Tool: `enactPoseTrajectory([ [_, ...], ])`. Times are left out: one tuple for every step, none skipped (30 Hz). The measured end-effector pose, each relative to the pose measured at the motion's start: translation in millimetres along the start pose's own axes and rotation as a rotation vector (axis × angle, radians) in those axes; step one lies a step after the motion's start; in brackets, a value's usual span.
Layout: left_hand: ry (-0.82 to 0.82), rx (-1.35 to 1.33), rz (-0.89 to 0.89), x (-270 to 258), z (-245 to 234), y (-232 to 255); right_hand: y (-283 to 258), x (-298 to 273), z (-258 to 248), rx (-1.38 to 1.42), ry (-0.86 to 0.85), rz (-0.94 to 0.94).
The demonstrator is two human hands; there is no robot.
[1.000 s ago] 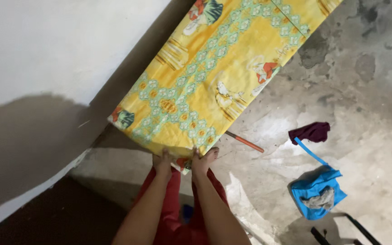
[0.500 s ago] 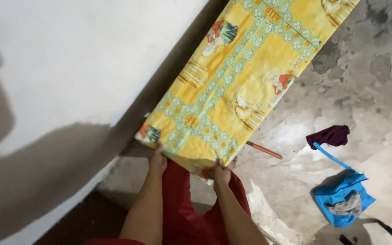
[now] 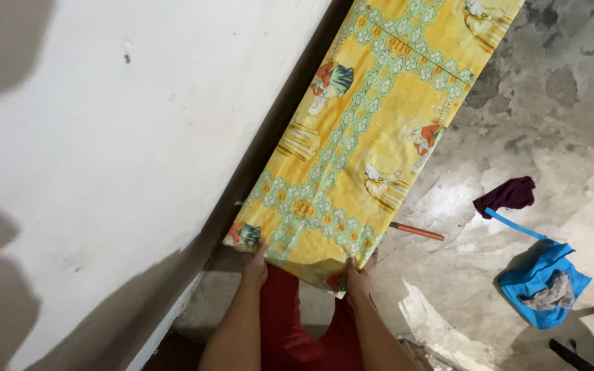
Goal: The person sweeps the floor with a broom and then pins a yellow patterned fabric cover onto a piece of furniture by hand using a hammer to secure pins into the frame.
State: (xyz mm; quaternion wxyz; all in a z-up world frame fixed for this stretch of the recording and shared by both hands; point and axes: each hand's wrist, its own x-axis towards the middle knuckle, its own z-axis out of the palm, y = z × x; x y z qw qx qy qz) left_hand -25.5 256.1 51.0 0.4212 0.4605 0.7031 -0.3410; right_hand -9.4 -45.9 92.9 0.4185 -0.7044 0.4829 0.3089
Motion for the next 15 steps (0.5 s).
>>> enactPoseTrajectory([
  [-0.059, -0.212, 0.193, -3, -1, -4, 0, -3, 4, 0.007, 0.001, -0.055],
  [-0.115, -0.424, 0.390, -5, -5, -8, 3, -8, 8, 0.015, -0.003, -0.111],
  [-0.170, -0.636, 0.588, -8, -10, -13, 7, -14, 8, -0.011, -0.004, -0.084],
  [-0.148, -0.636, 0.580, -11, -13, -11, 4, -16, 10, -0.028, -0.003, -0.061],
  [-0.125, -0.637, 0.572, -14, -15, -7, 1, -17, 12, -0.045, -0.002, -0.038],
  [-0.104, -0.633, 0.565, -16, -18, -4, -1, -19, 14, -0.124, -0.002, -0.043],
  [-0.105, -0.620, 0.568, -17, -23, -1, -5, -18, 15, -0.203, -0.002, -0.048],
  [-0.108, -0.605, 0.566, -18, -28, 1, -7, -19, 15, -0.285, 0.001, -0.049],
  [-0.111, -0.591, 0.563, -19, -31, 4, -6, -23, 17, -0.223, 0.009, -0.034],
  [-0.082, -0.457, 0.615, -21, -37, 7, -4, -30, 19, -0.160, 0.018, -0.018],
  [-0.051, -0.322, 0.664, -22, -44, 11, -5, -35, 22, -0.097, 0.026, -0.003],
  [-0.022, -0.184, 0.707, -22, -48, 13, -6, -35, 23, -0.134, 0.017, 0.018],
  [-0.074, -0.297, 0.775, -22, -50, 13, -6, -33, 23, -0.170, 0.006, 0.040],
  [-0.132, -0.407, 0.844, -27, -48, 12, -8, -32, 20, -0.200, -0.001, 0.061],
  [-0.194, -0.518, 0.909, -32, -47, 12, -8, -32, 21, -0.147, -0.006, 0.072],
])
